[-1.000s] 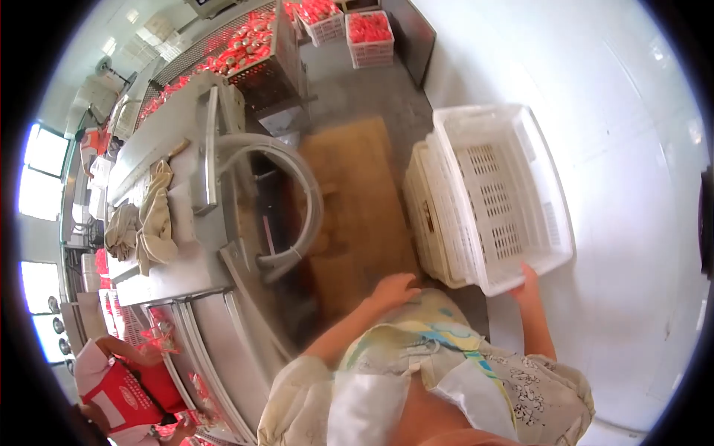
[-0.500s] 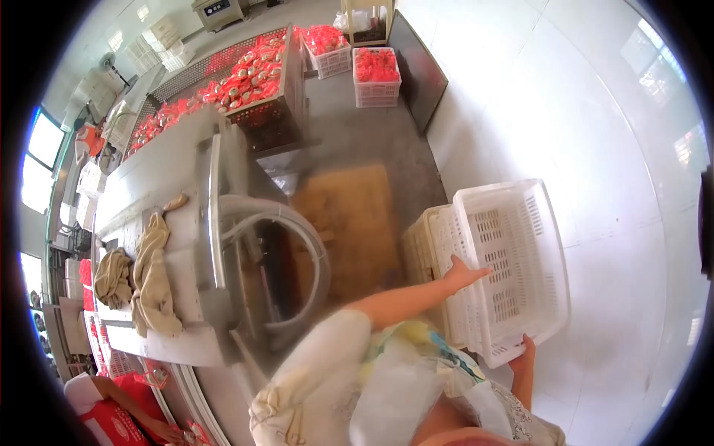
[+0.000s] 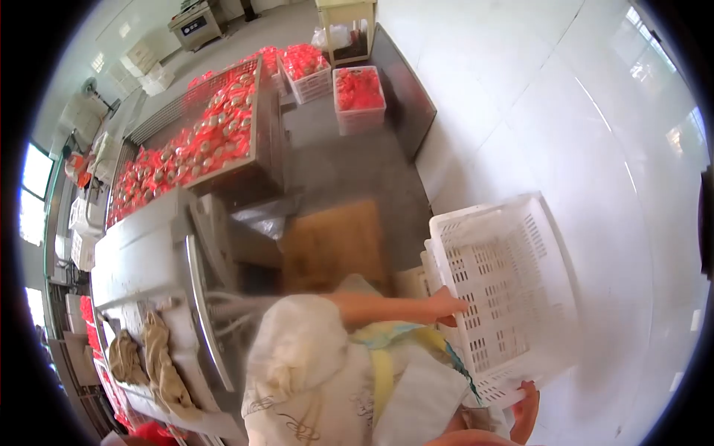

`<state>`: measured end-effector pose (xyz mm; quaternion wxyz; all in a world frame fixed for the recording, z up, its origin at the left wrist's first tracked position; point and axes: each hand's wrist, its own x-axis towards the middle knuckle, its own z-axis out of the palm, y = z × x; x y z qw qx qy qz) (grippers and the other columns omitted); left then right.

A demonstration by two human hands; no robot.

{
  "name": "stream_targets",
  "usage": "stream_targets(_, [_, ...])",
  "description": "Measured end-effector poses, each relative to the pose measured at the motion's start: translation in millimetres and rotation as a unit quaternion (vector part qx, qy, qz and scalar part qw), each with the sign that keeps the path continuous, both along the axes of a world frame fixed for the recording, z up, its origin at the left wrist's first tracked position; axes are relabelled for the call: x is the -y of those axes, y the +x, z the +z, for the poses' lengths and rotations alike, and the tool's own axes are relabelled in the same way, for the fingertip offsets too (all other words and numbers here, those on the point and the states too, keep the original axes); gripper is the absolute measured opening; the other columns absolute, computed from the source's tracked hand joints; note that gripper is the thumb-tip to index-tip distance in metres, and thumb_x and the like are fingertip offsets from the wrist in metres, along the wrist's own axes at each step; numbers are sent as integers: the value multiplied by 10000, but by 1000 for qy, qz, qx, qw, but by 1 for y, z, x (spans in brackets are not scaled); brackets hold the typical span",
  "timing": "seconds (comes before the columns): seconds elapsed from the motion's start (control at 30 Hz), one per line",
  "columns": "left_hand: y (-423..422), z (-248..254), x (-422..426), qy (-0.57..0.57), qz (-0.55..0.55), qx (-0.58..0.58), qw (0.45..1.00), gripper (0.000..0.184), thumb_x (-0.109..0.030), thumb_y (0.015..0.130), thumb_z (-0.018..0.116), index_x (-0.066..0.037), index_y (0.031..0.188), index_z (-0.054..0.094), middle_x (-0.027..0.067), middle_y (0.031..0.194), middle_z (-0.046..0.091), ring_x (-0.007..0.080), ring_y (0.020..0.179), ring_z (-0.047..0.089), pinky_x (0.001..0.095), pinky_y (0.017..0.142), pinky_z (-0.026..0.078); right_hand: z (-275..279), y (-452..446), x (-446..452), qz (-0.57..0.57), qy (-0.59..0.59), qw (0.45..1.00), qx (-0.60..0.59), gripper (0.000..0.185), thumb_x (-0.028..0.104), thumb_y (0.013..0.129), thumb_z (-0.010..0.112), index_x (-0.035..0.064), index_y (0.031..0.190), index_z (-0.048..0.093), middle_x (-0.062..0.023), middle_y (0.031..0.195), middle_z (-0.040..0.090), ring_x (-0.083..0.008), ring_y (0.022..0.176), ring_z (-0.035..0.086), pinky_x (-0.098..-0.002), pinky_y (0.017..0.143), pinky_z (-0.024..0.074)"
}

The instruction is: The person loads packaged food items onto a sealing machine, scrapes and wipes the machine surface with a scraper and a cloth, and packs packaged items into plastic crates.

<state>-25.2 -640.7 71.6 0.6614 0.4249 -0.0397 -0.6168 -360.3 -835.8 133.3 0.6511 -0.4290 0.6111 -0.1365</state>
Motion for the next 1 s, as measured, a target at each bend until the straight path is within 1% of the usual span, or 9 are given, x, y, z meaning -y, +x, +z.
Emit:
stream_targets(0.1, [63,-4,-11,16,-44,27,999,503,-320,838,609,-135,1283,464,21,1202,559,158,1131,528,337,902,467,-14,55,2,35,-12,998,57,359,134,766,589,25,1096,498,-97,1008,552,-258,941,583,-421,807,506])
stream_targets(0.2, [146,22,-37,17,-53,59,997,493,-269,837,586,-134,1290,449,15,1200,554,165,1121,534,337,877,482,-17,137,-15,31,-40,998,40,345,119,767,587,33,1090,500,-81,970,544,-250,904,573,-397,796,494])
stream_targets(0.3, [227,11,-56,35,-3,71,997,481,-215,817,571,-119,1275,463,22,1177,564,175,1108,544,354,840,507,2,255,-33,102,-38,992,-59,354,186,747,623,24,1038,503,-75,899,571,-192,814,571,-318,681,481])
stream_targets(0.47, [346,-43,-103,63,102,6,993,477,-175,785,581,-101,1246,488,48,1148,583,191,1046,582,374,793,542,-26,417,-24,205,-9,979,11,409,188,759,603,1,1105,489,-85,931,575,-191,801,584,-300,662,495])
stream_targets(0.6, [424,-14,-141,130,176,-3,976,487,-169,781,583,-76,1250,489,77,1135,597,200,997,610,369,783,553,-22,548,-19,310,3,950,32,506,173,761,583,-18,1211,453,-110,1030,571,-220,893,592,-321,710,511])
stream_targets(0.7, [474,-12,-158,109,216,25,970,505,-201,791,578,-64,1268,480,88,1150,594,201,992,616,360,779,554,-18,620,-22,353,-4,935,42,556,191,752,560,-54,1234,431,-142,1031,578,-257,965,592,-393,812,527])
stream_targets(0.87, [574,-41,-166,93,239,45,966,565,-295,812,571,-77,1313,427,84,1180,579,198,960,608,334,742,524,-42,749,-15,363,4,927,94,548,169,758,528,-68,1241,420,-156,1084,568,-274,990,595,-406,821,529])
stream_targets(0.93, [613,-55,-161,43,289,57,955,670,-377,821,619,-41,1342,365,96,1231,535,194,1023,571,342,824,469,-50,800,-5,380,20,921,82,548,155,757,520,-66,1248,417,-157,1113,561,-283,1006,591,-416,830,526])
stream_targets(1.0, [661,-44,-151,180,308,53,933,752,-392,811,653,-3,1363,321,117,1233,529,204,1027,568,333,820,469,-49,871,10,417,32,907,51,548,141,755,515,-61,1254,415,-156,1145,553,-295,1028,585,-429,846,520])
